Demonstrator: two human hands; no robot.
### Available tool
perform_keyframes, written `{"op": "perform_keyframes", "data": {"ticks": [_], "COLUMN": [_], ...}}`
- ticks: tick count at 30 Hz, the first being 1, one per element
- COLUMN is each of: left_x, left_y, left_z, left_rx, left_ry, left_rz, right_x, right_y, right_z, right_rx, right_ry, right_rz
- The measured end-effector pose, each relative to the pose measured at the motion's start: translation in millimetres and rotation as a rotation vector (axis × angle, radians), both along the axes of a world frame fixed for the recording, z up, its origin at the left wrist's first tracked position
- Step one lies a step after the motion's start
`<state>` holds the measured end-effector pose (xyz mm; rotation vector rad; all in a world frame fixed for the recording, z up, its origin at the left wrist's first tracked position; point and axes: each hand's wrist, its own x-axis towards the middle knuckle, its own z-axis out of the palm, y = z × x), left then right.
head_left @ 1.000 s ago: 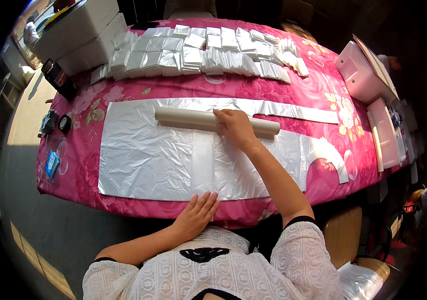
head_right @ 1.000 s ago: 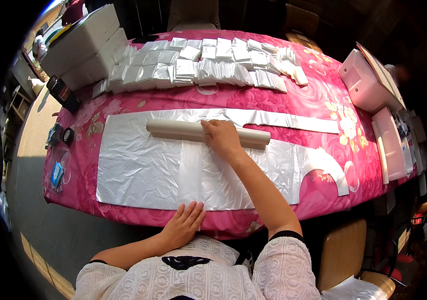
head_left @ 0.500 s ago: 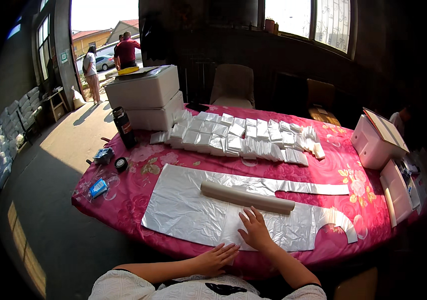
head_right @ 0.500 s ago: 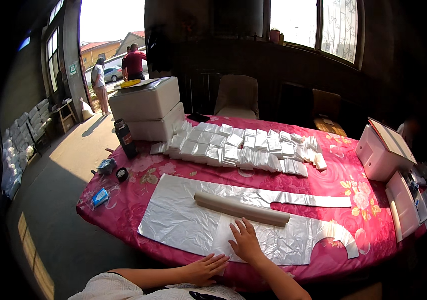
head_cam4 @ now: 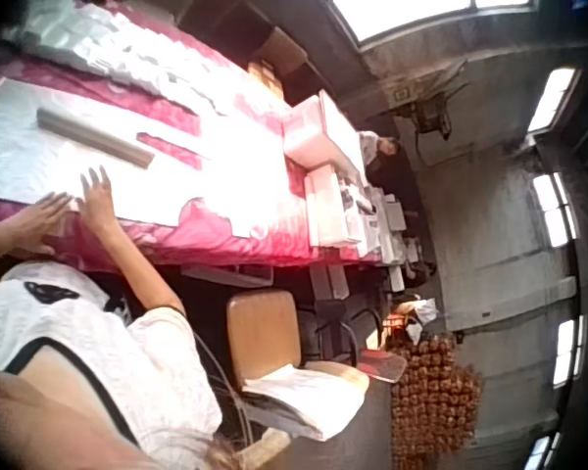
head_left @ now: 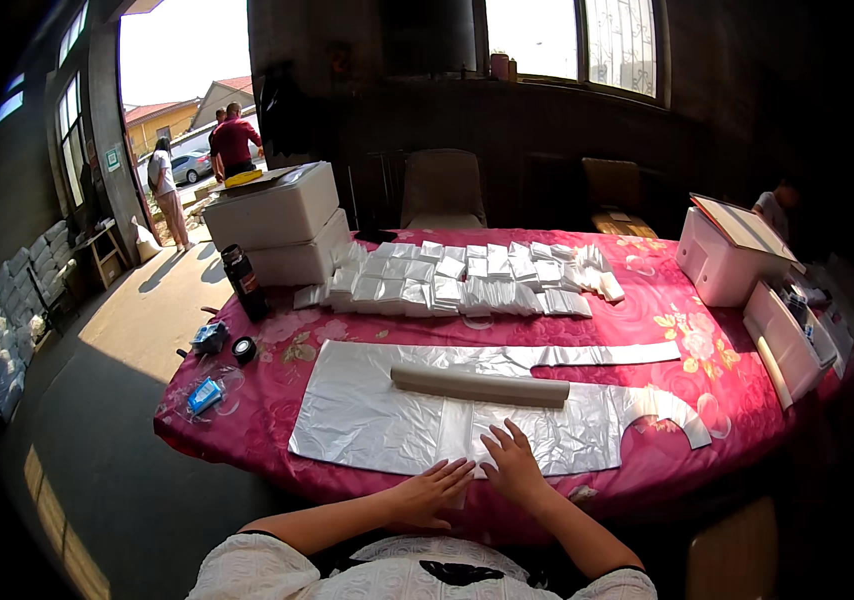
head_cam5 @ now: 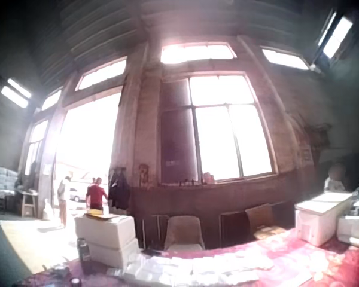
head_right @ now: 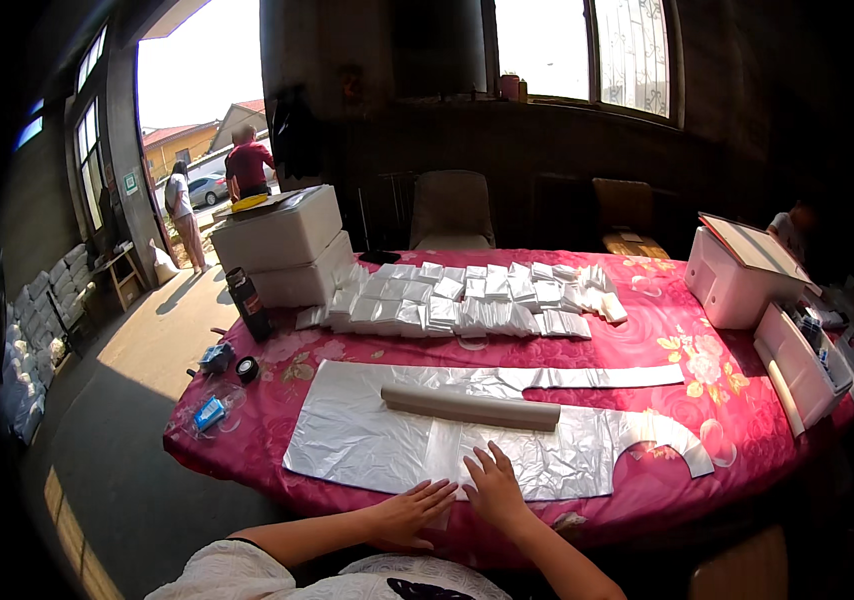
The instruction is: The person repeatedly unrolls a clear plastic film, wraps small rectangular items, and places them on a table. The process is repeated multiple times with consistent hand motions.
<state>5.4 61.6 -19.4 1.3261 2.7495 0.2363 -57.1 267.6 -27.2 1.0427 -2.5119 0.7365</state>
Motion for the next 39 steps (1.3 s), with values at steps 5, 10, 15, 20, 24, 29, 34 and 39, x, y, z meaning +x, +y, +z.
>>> {"op": "perform_keyframes", "data": {"ticks": [5,10,15,20,24,29,34,39], "left_x": [-4.3,-2.5,-5.4,-5.9,-6.9,-9.3,-10.3,-29.2], "left_y": [-10.5,-18.5,-26.9,-30.6,-31.2,-36.5,-33.6,-33.8], "left_z": [0.4,-9.1,-17.2,-21.9,-23.5,-21.4,-14.0,0.4], "left_rx": [-0.032,0.149,0.234,0.318,0.426,0.45,0.79,0.61], "left_ry": [0.04,0.015,0.062,0.109,0.079,0.055,-0.052,0.048], "left_rz": [0.031,0.013,-0.08,-0.122,-0.113,-0.108,0.067,0.023], "right_x": [1.1,-13.5,-27.9,-25.9,-24.9,-28.4,-28.6,-28.8], "right_y": [9.2,2.5,-11.4,-23.5,-25.8,-28.8,-28.3,-29.7], "right_z": [-5.4,6.1,5.3,-3.2,-8.4,-8.5,-2.1,-9.5], "right_rx": [0.035,0.049,0.032,0.047,0.062,0.014,-0.02,-0.037], "right_ry": [-0.018,-0.026,0.006,-0.097,-0.138,-0.18,-0.175,-0.141], "right_rz": [-0.031,-0.041,0.004,0.214,0.29,0.271,0.287,0.234]}}
